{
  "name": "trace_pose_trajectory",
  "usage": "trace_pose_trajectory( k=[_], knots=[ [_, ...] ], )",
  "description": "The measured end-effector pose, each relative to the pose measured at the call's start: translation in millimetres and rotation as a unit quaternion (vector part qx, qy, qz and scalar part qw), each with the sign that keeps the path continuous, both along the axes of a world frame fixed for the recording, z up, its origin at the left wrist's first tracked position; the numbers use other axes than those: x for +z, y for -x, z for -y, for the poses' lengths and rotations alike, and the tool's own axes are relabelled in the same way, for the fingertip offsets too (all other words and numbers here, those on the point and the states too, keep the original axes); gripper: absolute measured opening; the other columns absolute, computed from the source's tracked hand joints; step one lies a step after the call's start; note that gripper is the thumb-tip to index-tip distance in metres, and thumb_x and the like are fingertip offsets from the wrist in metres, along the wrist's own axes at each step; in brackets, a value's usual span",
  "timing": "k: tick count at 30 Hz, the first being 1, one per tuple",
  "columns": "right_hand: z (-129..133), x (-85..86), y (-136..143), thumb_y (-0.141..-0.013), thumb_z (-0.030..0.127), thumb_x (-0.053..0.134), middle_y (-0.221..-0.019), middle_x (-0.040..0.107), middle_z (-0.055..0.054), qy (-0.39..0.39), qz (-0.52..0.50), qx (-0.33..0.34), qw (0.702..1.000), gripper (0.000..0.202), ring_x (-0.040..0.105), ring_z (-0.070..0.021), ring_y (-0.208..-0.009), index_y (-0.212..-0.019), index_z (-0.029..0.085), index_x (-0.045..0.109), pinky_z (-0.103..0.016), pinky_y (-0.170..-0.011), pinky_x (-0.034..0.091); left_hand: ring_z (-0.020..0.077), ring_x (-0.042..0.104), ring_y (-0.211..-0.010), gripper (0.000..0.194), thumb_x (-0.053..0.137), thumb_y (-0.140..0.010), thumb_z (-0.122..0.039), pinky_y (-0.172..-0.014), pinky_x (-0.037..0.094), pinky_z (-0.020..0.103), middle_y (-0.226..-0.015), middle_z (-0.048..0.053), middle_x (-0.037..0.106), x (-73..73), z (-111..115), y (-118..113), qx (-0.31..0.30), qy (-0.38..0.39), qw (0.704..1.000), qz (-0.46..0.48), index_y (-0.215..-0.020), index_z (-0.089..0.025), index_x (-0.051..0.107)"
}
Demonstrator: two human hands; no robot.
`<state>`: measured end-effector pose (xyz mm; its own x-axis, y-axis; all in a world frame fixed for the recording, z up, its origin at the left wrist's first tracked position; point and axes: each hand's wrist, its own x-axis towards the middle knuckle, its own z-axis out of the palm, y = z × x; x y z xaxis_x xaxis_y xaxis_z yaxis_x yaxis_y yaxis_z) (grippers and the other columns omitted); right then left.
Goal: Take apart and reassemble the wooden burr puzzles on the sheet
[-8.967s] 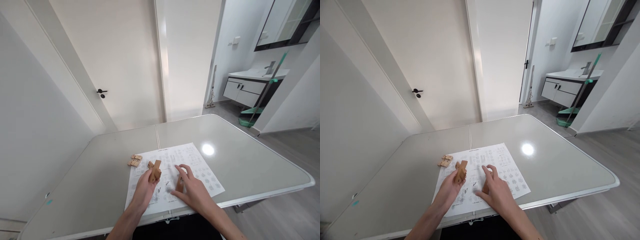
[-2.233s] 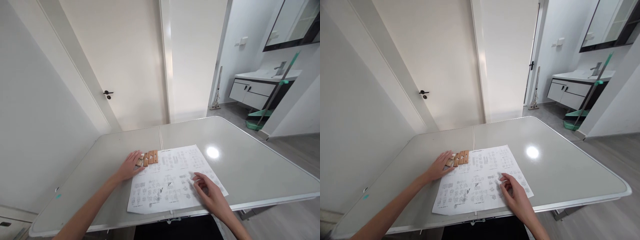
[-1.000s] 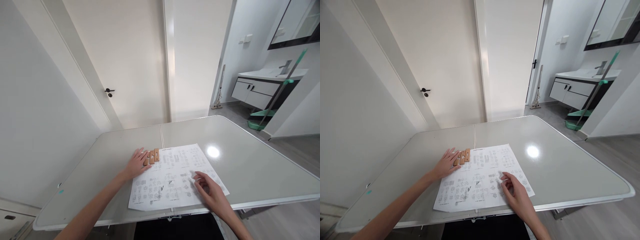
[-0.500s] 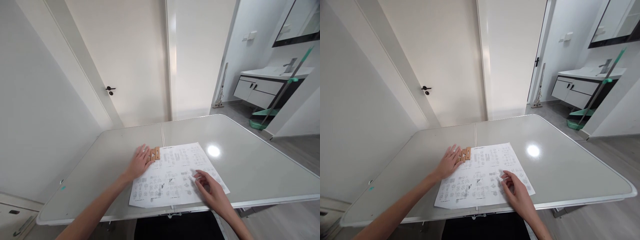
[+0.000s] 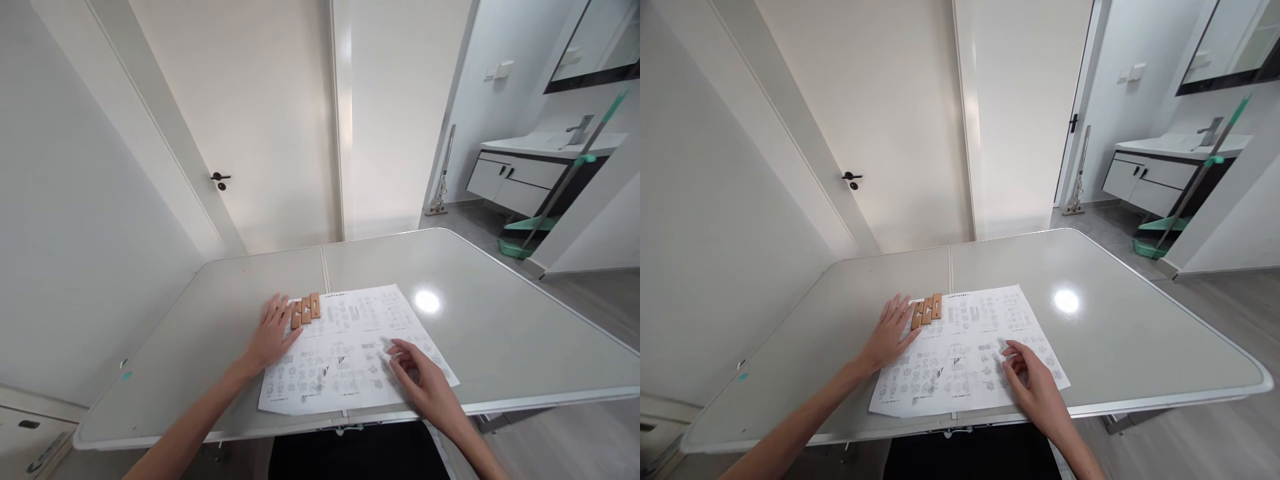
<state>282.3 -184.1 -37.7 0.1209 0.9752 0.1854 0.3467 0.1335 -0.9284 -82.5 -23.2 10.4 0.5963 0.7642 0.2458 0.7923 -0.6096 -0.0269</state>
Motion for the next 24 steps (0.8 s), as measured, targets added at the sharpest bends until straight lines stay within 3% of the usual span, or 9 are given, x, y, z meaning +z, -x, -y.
trace_pose_trajectory(
  k=[4, 6, 9, 12, 17, 24],
  knots=[
    [0, -0.9, 0, -0.101, 0.050, 0.054, -0.117, 0.072, -0.011, -0.001, -0.002, 0.001, 1.000, 0.041, 0.072, -0.0232, -0.091, -0.133, 0.024, 0.057, -0.038, -0.084, 0.063, 0.0386, 0.015, -0.160, 0.092, 0.048, -0.099, -0.069, -0.128, 0.023, 0.059, -0.171, 0.018, 0.029, 4.5, -11, 21, 0.034, 0.016, 0.999, 0.013, -0.167, -0.016, 0.015],
    [0, -1.5, 1, -0.102, 0.050, 0.054, -0.117, 0.072, -0.010, -0.001, -0.005, 0.002, 1.000, 0.041, 0.072, -0.0230, -0.091, -0.133, 0.024, 0.057, -0.038, -0.084, 0.062, 0.0404, 0.024, -0.158, 0.098, 0.053, -0.095, -0.073, -0.124, 0.030, 0.059, -0.167, 0.019, 0.036, 9.4, -19, 34, 0.037, 0.035, 0.999, 0.009, -0.167, -0.018, 0.016],
    [0, -2.3, 1, -0.101, 0.049, 0.055, -0.117, 0.072, -0.010, -0.001, -0.006, 0.001, 1.000, 0.041, 0.073, -0.0235, -0.092, -0.133, 0.024, 0.058, -0.037, -0.083, 0.063, 0.0397, 0.042, -0.149, 0.098, 0.059, -0.088, -0.077, -0.118, 0.039, 0.055, -0.159, 0.015, 0.050, 19.3, -34, 50, 0.020, 0.075, 0.997, -0.009, -0.164, -0.025, 0.027],
    [1, -2.8, 1, -0.101, 0.049, 0.055, -0.117, 0.072, -0.011, 0.000, -0.002, 0.001, 1.000, 0.041, 0.073, -0.0239, -0.092, -0.133, 0.024, 0.058, -0.038, -0.083, 0.063, 0.0378, 0.050, -0.143, 0.097, 0.064, -0.080, -0.082, -0.118, 0.038, 0.052, -0.161, 0.009, 0.050, 30.0, -50, 58, -0.006, 0.108, 0.994, -0.025, -0.160, -0.034, 0.038],
    [1, -4.0, 1, -0.102, 0.050, 0.053, -0.118, 0.072, -0.011, 0.004, 0.002, 0.005, 1.000, 0.041, 0.073, -0.0243, -0.095, -0.134, 0.024, 0.056, -0.037, -0.084, 0.063, 0.0371, 0.057, -0.136, 0.100, 0.068, -0.072, -0.085, -0.109, 0.047, 0.046, -0.161, 0.010, 0.049, 42.4, -70, 56, -0.022, 0.160, 0.986, -0.033, -0.155, -0.032, 0.046],
    [0, -4.7, 2, -0.102, 0.048, 0.053, -0.117, 0.072, -0.010, 0.001, 0.003, -0.001, 1.000, 0.039, 0.074, -0.0240, -0.097, -0.133, 0.024, 0.057, -0.035, -0.082, 0.063, 0.0312, 0.067, -0.120, 0.085, 0.073, -0.070, -0.079, -0.096, 0.053, 0.034, -0.141, 0.006, 0.064, 48.1, -76, 40, -0.037, 0.224, 0.974, -0.026, -0.140, -0.032, 0.063]
  ],
)
